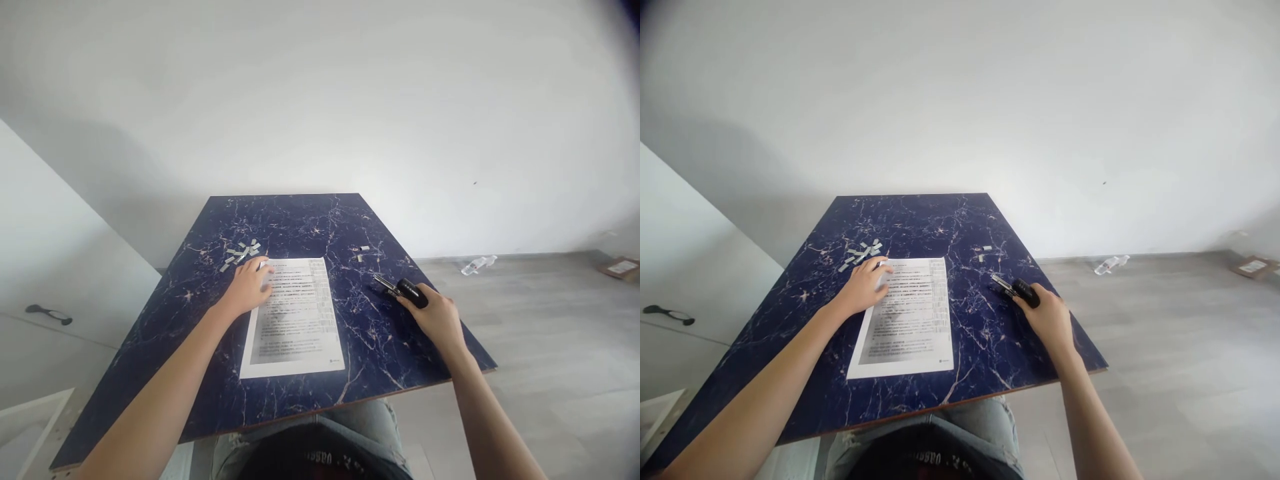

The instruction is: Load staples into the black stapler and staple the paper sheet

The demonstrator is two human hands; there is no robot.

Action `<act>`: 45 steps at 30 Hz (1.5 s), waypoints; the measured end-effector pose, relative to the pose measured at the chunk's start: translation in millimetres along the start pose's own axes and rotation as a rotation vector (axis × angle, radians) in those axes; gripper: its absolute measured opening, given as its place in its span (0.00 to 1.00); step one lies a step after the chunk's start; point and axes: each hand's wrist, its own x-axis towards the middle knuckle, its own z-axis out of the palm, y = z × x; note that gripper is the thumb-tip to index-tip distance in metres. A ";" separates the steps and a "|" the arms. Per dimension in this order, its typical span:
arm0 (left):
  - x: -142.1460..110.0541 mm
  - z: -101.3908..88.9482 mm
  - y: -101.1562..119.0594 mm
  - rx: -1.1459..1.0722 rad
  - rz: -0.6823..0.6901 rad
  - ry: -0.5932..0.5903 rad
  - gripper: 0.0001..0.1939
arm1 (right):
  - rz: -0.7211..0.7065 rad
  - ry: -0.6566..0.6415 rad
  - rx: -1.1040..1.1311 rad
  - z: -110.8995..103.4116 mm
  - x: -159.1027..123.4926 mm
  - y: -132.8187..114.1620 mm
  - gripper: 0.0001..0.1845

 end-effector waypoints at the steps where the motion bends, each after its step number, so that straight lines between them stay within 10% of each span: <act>1: -0.3 -0.2 0.4 0.007 -0.009 0.005 0.19 | -0.008 0.025 0.083 0.3 1.8 -7.9 0.23; 8: 1.2 -5.8 22.4 -0.199 -0.030 0.200 0.15 | -0.118 -0.212 0.712 15.3 36.2 -93.2 0.24; 15: -3.8 -1.8 57.6 -1.099 -0.095 0.282 0.21 | -0.467 -0.260 0.594 49.7 33.2 -156.6 0.17; 45: -5.4 -2.9 62.5 -0.713 0.214 0.187 0.10 | -0.565 -0.270 0.479 77.9 9.6 -150.4 0.14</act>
